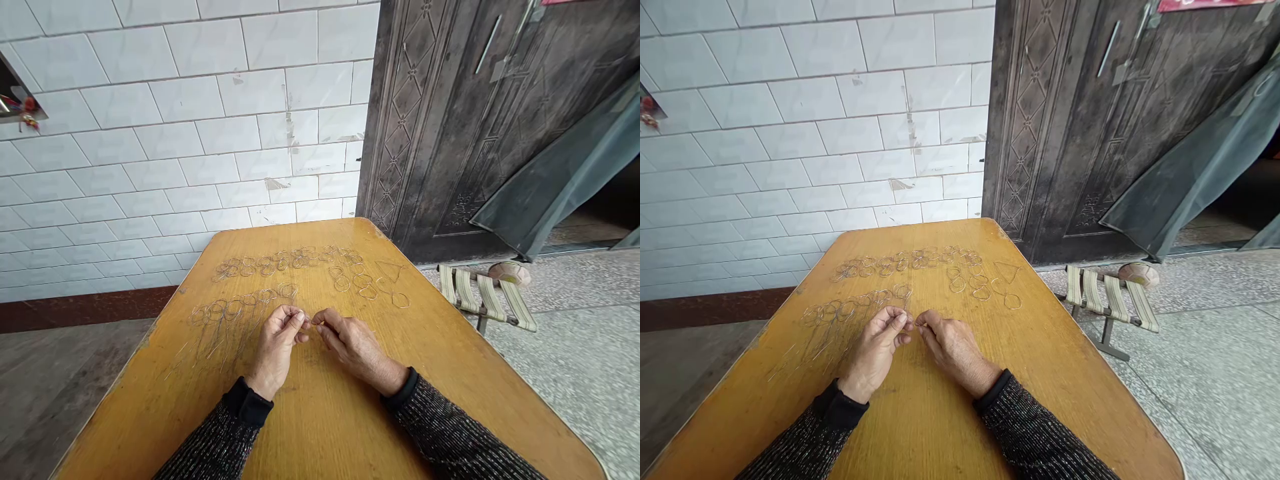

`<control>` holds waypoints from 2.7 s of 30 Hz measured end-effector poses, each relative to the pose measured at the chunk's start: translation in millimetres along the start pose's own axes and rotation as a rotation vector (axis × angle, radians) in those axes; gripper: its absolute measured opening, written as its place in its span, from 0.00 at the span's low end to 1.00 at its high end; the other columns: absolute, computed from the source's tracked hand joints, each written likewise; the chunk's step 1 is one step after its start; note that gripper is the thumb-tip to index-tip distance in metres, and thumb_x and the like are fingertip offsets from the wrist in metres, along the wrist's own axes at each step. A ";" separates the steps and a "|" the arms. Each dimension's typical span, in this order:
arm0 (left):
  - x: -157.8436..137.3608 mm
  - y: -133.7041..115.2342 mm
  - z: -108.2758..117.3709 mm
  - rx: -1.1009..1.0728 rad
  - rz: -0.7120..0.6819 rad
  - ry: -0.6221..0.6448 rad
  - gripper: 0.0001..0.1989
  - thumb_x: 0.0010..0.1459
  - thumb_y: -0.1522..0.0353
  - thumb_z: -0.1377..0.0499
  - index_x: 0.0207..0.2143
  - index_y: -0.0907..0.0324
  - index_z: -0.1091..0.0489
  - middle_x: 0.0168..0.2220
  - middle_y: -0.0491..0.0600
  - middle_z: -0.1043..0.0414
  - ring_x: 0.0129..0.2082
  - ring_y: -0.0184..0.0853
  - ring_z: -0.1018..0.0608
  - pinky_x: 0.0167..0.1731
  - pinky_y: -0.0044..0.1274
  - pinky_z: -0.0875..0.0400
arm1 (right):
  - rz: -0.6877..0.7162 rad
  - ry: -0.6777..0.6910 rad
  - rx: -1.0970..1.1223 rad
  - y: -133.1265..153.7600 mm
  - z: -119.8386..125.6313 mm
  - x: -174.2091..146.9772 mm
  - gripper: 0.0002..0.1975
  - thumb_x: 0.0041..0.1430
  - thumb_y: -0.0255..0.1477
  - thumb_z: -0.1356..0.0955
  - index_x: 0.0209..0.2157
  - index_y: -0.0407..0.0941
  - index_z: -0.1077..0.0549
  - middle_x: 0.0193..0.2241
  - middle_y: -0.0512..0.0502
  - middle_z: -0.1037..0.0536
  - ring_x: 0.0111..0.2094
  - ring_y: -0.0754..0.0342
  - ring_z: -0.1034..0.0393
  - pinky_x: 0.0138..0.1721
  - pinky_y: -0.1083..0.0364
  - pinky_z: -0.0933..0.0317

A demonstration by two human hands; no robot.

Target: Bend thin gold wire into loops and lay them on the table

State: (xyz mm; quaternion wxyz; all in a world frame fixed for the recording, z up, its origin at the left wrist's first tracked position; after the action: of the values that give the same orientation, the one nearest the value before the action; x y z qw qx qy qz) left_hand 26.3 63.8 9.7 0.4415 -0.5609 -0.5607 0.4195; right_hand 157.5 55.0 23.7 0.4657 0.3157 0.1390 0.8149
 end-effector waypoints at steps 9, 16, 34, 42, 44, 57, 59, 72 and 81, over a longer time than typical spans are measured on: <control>-1.8 -2.3 -0.8 -0.029 -0.027 -0.010 0.09 0.48 0.65 0.39 0.27 0.61 0.36 0.28 0.47 0.32 0.30 0.29 0.30 0.26 0.20 0.35 | 0.075 -0.043 -0.125 1.6 1.0 -1.4 0.12 0.61 0.27 0.45 0.41 0.41 0.34 0.17 0.50 0.28 0.18 0.57 0.35 0.22 0.60 0.51; 0.0 -2.1 2.2 -0.046 -0.023 -0.036 0.10 0.46 0.65 0.39 0.27 0.62 0.36 0.28 0.47 0.33 0.29 0.29 0.30 0.26 0.20 0.35 | 0.118 0.008 -0.192 1.2 0.1 -0.7 0.12 0.62 0.28 0.45 0.42 0.42 0.35 0.20 0.48 0.26 0.20 0.57 0.32 0.22 0.60 0.52; 4.5 -3.2 7.8 -0.095 -0.063 -0.059 0.09 0.47 0.66 0.39 0.27 0.61 0.36 0.27 0.44 0.34 0.27 0.26 0.30 0.27 0.19 0.36 | 0.141 0.081 -0.182 0.5 0.6 1.2 0.14 0.61 0.27 0.45 0.46 0.40 0.37 0.15 0.52 0.33 0.16 0.59 0.40 0.20 0.61 0.54; 3.8 -4.0 6.2 -0.074 -0.087 -0.035 0.09 0.48 0.66 0.39 0.28 0.61 0.36 0.29 0.45 0.34 0.28 0.27 0.30 0.27 0.19 0.34 | 0.072 0.092 -0.059 -2.4 1.2 1.8 0.14 0.61 0.24 0.47 0.44 0.38 0.37 0.16 0.51 0.32 0.16 0.60 0.39 0.21 0.62 0.49; 3.5 -5.6 6.1 -0.078 -0.093 -0.036 0.09 0.48 0.66 0.39 0.28 0.61 0.36 0.29 0.46 0.34 0.28 0.27 0.30 0.27 0.19 0.34 | 0.047 0.077 -0.043 -3.7 2.8 2.1 0.14 0.61 0.25 0.47 0.45 0.39 0.37 0.16 0.51 0.31 0.16 0.60 0.38 0.22 0.62 0.48; 5.3 -7.0 9.4 -0.067 -0.116 -0.062 0.08 0.48 0.67 0.40 0.27 0.61 0.36 0.28 0.45 0.34 0.26 0.26 0.31 0.27 0.19 0.35 | -0.004 0.047 -0.079 -10.2 3.4 5.0 0.13 0.59 0.24 0.46 0.41 0.40 0.34 0.14 0.53 0.33 0.15 0.60 0.40 0.20 0.63 0.50; 4.5 -6.9 9.0 -0.045 -0.131 -0.056 0.08 0.49 0.67 0.40 0.28 0.61 0.36 0.28 0.46 0.34 0.26 0.27 0.31 0.27 0.20 0.35 | -0.016 0.025 -0.042 -10.9 2.7 5.4 0.13 0.60 0.24 0.46 0.40 0.40 0.34 0.14 0.53 0.34 0.14 0.60 0.40 0.21 0.62 0.49; 9.8 -9.2 15.3 -0.097 -0.123 -0.121 0.09 0.45 0.68 0.38 0.27 0.61 0.35 0.25 0.45 0.32 0.24 0.26 0.30 0.26 0.19 0.35 | -0.029 0.031 0.019 -14.1 8.6 5.4 0.13 0.60 0.25 0.46 0.39 0.41 0.33 0.14 0.53 0.34 0.15 0.60 0.40 0.22 0.61 0.48; 13.6 -14.0 22.2 -0.108 -0.121 -0.147 0.09 0.43 0.68 0.37 0.25 0.62 0.35 0.25 0.44 0.33 0.24 0.25 0.31 0.26 0.19 0.35 | -0.069 0.136 0.137 -21.2 6.2 6.1 0.12 0.59 0.25 0.43 0.39 0.43 0.30 0.16 0.54 0.31 0.18 0.60 0.37 0.25 0.61 0.45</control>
State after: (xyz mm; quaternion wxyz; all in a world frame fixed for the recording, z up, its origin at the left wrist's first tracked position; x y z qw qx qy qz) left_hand 1.5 77.7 17.8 0.3929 -0.5165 -0.6464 0.4013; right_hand 173.4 70.9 19.7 0.4604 0.2859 0.2363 0.8065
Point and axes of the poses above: each hand's wrist, its own x-axis towards the middle knuckle, its own z-axis out of the back of the hand, y = z × x, the point moved 5 cm from there along x, towards the middle knuckle
